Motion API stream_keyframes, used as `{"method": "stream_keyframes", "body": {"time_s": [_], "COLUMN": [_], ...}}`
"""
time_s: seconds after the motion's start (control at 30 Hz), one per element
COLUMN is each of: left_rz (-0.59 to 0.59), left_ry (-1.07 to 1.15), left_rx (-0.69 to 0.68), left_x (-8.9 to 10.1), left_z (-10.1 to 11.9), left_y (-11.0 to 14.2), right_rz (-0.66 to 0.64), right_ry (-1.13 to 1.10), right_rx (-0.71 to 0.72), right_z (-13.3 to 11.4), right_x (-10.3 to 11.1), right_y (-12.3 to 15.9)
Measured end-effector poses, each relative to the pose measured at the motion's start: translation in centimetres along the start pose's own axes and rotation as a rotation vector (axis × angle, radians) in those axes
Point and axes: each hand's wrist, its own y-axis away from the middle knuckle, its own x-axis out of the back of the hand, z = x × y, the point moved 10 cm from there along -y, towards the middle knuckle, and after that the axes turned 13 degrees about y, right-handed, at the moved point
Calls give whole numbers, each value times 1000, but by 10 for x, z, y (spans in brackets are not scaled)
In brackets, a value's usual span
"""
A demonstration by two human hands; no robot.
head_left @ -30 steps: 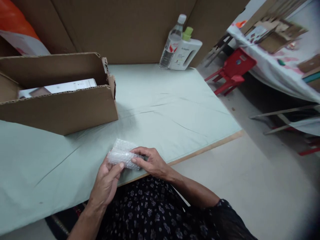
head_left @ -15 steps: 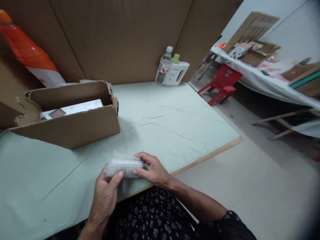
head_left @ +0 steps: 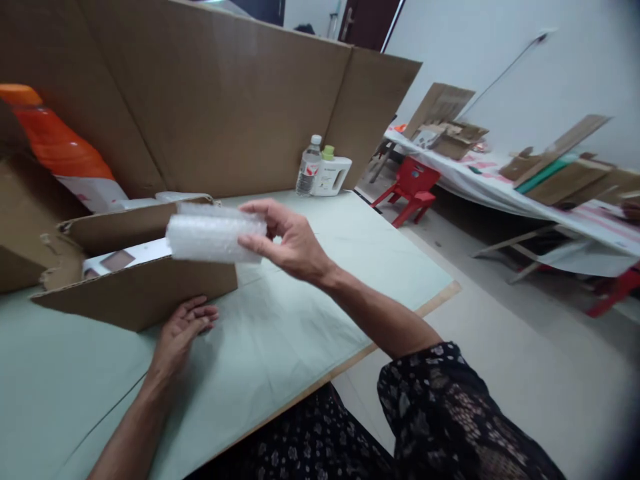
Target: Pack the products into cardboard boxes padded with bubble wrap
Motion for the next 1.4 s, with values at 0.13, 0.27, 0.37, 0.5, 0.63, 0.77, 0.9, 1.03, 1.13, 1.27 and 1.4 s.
{"method": "stream_keyframes", "body": {"time_s": [0.13,0.27,0.37,0.5,0.63,0.77,0.9,1.03,1.13,1.27,1.4], "left_rz": [25,17,-9,-30,-40,-54,-48,-49,-48,-30,96], "left_ry": [19,-3,-16,-19,-26,-19,-21,-27,-33,-51,-137], "left_rx": [-95,-143,-117,-101,-82,-59,-45,-43,-54,-67,-147], "left_x": [0,-5,-8,-8,-8,-10,-10,-9,-11,-10,22], "left_z": [1,6,5,6,4,1,-1,-2,-1,5,24], "left_y": [-2,7,6,2,2,0,-2,-2,-2,3,29], "right_rz": [-24,-194,-294,-529,-697,-724,-781,-843,-844,-751,-396], "right_ry": [228,690,888,953,1004,972,951,947,940,897,755], "right_rx": [48,-34,-17,52,64,102,100,94,46,49,28], "right_z": [-1,0,-9,-10,-3,-3,7,12,12,1,-13], "right_x": [-3,-10,-19,-62,-102,-114,-119,-129,-129,-108,-40], "right_y": [-51,-80,-96,-111,-109,-100,-92,-88,-89,-92,-79]}}
